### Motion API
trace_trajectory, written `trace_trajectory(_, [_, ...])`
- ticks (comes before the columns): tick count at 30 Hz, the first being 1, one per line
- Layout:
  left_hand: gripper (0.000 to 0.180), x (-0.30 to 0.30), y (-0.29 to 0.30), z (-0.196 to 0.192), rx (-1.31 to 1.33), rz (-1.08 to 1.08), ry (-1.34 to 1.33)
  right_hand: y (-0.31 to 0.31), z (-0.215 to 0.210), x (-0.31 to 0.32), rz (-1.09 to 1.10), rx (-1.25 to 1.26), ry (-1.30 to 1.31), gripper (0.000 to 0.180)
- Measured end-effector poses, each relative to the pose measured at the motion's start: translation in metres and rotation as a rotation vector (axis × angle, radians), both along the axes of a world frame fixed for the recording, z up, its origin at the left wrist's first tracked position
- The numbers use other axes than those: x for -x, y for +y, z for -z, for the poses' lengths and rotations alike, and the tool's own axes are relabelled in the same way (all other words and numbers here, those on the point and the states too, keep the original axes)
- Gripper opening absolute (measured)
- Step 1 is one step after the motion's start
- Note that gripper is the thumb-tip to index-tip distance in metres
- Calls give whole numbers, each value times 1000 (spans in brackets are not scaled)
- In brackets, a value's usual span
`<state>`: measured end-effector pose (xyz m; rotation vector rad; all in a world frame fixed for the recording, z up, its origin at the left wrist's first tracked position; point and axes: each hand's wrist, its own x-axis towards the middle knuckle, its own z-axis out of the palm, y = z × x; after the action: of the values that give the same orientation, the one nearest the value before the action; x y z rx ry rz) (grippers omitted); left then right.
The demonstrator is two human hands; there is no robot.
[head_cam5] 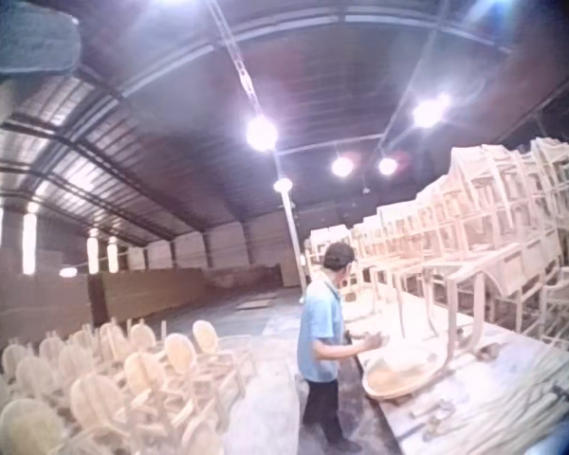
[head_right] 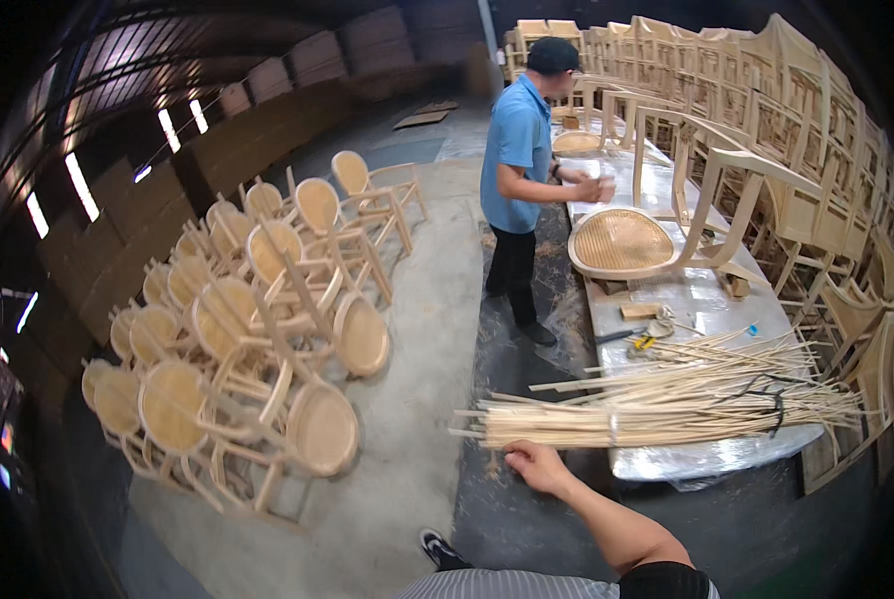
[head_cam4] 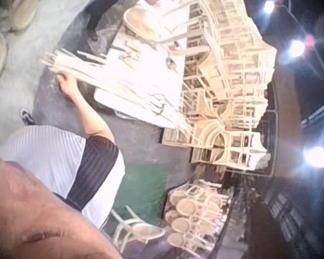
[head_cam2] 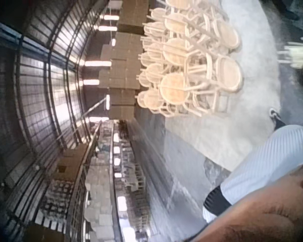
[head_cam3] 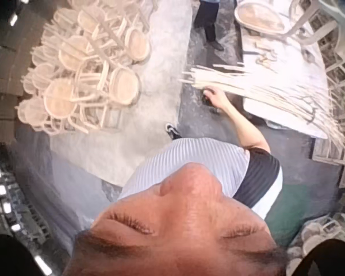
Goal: The person secures a woven cane seat into a wooden chair frame using a hammer and a small metal block. They repeatedly tap the seat's edge to seat it firmly, then lift and reposition the chair before continuing to hammer the perimeter.
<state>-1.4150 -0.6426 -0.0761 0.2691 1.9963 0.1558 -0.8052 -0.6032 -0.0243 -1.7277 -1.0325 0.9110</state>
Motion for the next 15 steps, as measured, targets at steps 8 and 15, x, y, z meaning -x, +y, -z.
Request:
trace_trajectory(8, [39, -82, 371, 18, -219, 582, -99, 186, 9, 32, -9, 70, 272, 32])
trace_trajectory(15, [38, -291, 684, -28, -762, 837, -294, 327, 29, -43, 316, 0, 207, 28])
